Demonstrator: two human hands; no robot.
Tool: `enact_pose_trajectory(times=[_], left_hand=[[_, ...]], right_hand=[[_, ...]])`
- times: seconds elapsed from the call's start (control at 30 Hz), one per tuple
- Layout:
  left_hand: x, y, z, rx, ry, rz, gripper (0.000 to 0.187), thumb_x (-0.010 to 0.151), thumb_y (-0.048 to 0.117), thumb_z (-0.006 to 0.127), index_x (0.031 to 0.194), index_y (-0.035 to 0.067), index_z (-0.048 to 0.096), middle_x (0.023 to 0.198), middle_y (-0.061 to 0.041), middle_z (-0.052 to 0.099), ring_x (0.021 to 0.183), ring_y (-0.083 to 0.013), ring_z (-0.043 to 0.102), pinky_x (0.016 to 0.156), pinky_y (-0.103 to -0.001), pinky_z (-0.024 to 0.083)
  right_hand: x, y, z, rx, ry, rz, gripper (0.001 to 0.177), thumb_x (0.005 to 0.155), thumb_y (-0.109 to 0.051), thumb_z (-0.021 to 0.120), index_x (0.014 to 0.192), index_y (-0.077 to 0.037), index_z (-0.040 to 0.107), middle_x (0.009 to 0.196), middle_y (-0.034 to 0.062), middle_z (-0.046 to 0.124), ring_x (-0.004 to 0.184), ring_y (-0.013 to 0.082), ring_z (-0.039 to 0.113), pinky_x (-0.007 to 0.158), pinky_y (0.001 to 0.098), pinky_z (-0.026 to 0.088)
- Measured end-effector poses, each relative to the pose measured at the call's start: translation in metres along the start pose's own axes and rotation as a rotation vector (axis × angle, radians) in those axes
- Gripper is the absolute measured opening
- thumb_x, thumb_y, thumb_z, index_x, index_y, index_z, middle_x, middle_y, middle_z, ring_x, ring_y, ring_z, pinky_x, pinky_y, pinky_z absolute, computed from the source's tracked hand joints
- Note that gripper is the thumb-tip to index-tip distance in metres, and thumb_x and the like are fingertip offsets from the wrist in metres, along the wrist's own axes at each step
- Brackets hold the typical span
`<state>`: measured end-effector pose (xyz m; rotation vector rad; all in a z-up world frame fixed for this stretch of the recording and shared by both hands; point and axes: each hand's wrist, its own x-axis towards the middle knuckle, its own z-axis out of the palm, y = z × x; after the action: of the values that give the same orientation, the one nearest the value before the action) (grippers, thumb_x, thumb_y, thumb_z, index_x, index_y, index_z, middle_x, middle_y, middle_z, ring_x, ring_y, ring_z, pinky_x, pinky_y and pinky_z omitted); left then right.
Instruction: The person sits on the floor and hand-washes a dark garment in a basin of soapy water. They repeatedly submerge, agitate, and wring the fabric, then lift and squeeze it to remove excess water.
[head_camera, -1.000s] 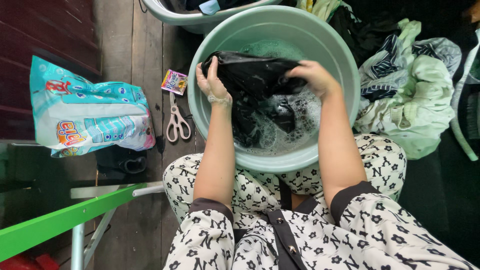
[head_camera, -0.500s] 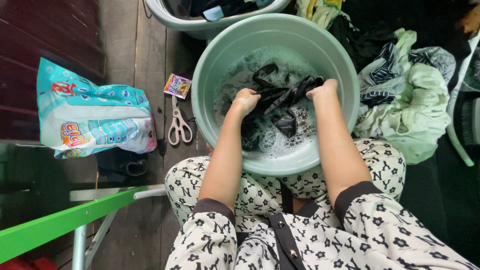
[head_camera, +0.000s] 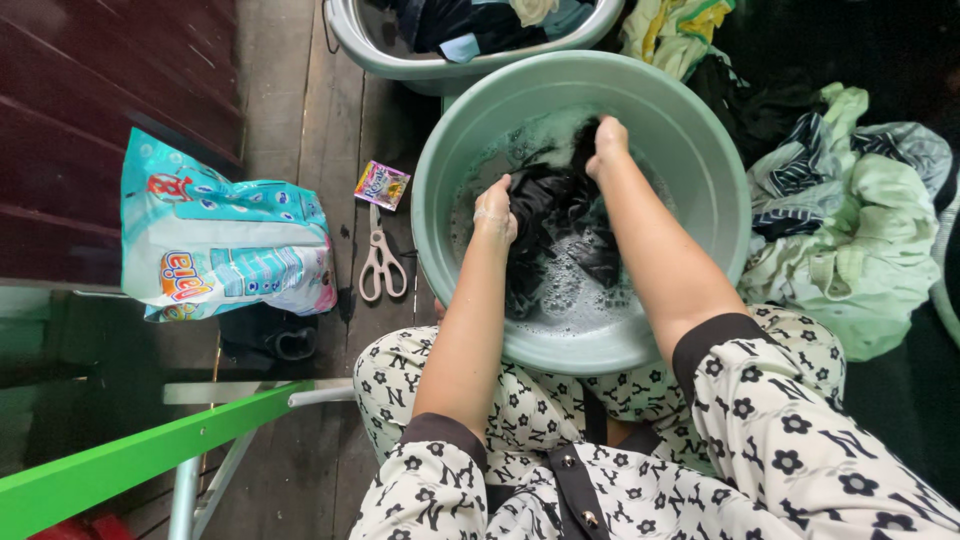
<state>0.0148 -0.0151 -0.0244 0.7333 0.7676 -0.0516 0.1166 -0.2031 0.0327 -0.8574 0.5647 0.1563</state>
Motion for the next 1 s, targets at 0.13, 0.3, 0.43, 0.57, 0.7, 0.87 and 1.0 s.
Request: enact_pose_trajectory(times=[0.13, 0.3, 0.43, 0.57, 0.7, 0.87, 1.0], left_hand=[[0.009, 0.007, -0.006, -0.210, 0.168, 0.062, 0.046, 0.100, 0.019, 0.061, 0.132, -0.013, 0.055, 0.145, -0.020, 0.053, 0.129, -0.0260, 0.057, 0.108, -0.037, 0.047], [0.004, 0.022, -0.011, -0.337, 0.236, 0.200, 0.050, 0.103, 0.025, 0.047, 0.138, -0.011, 0.053, 0.146, -0.017, 0.055, 0.127, -0.0255, 0.057, 0.108, -0.035, 0.046], [-0.007, 0.031, -0.013, -0.345, 0.329, 0.213, 0.050, 0.101, 0.027, 0.043, 0.142, -0.003, 0.051, 0.146, -0.014, 0.055, 0.126, -0.0252, 0.057, 0.106, -0.036, 0.047], [-0.016, 0.035, -0.011, -0.432, 0.256, 0.182, 0.051, 0.102, 0.029, 0.041, 0.143, -0.001, 0.051, 0.145, -0.013, 0.055, 0.125, -0.0275, 0.059, 0.106, -0.039, 0.050], [-0.022, 0.040, -0.013, -0.351, 0.253, 0.181, 0.053, 0.100, 0.033, 0.042, 0.140, 0.003, 0.056, 0.142, -0.010, 0.059, 0.123, -0.0258, 0.060, 0.102, -0.041, 0.050], [-0.031, 0.038, -0.002, -0.179, 0.235, 0.179, 0.045, 0.103, 0.039, 0.037, 0.137, 0.012, 0.050, 0.138, -0.008, 0.056, 0.121, -0.0253, 0.057, 0.103, -0.045, 0.047], [-0.056, 0.036, 0.017, -0.207, -0.050, 0.021, 0.044, 0.104, 0.039, 0.038, 0.116, 0.006, 0.065, 0.116, -0.010, 0.068, 0.105, -0.0260, 0.064, 0.095, -0.046, 0.055]], right_hand=[[0.004, 0.032, 0.036, -0.400, 0.130, -0.063, 0.056, 0.094, -0.039, 0.056, 0.136, -0.003, 0.056, 0.139, 0.0159, 0.060, 0.126, 0.0295, 0.057, 0.107, 0.0427, 0.044], [-0.013, 0.089, 0.065, -0.759, -0.024, -0.239, 0.060, 0.099, -0.038, 0.048, 0.148, -0.004, 0.044, 0.141, 0.0187, 0.058, 0.127, 0.0315, 0.055, 0.107, 0.0404, 0.041], [-0.030, 0.125, 0.077, -0.736, -0.246, -0.296, 0.060, 0.100, -0.034, 0.049, 0.150, -0.002, 0.040, 0.140, 0.0182, 0.059, 0.125, 0.0293, 0.057, 0.106, 0.0370, 0.043], [-0.054, 0.126, 0.074, -0.764, -0.475, -0.114, 0.048, 0.100, -0.033, 0.049, 0.135, -0.001, 0.055, 0.126, 0.0145, 0.063, 0.112, 0.0246, 0.059, 0.098, 0.0357, 0.047], [-0.096, 0.104, 0.078, -0.490, -0.629, 0.100, 0.040, 0.102, -0.033, 0.046, 0.118, -0.001, 0.065, 0.112, 0.0100, 0.066, 0.100, 0.0203, 0.063, 0.091, 0.0360, 0.052], [-0.157, 0.026, 0.080, -0.182, -0.709, 0.142, 0.045, 0.100, -0.040, 0.043, 0.111, -0.005, 0.068, 0.102, 0.0102, 0.072, 0.088, 0.0224, 0.068, 0.077, 0.0379, 0.055], [-0.188, -0.040, 0.071, 0.025, -0.758, -0.005, 0.048, 0.096, -0.042, 0.044, 0.116, -0.006, 0.068, 0.103, 0.0137, 0.074, 0.090, 0.0249, 0.072, 0.077, 0.0374, 0.058]])
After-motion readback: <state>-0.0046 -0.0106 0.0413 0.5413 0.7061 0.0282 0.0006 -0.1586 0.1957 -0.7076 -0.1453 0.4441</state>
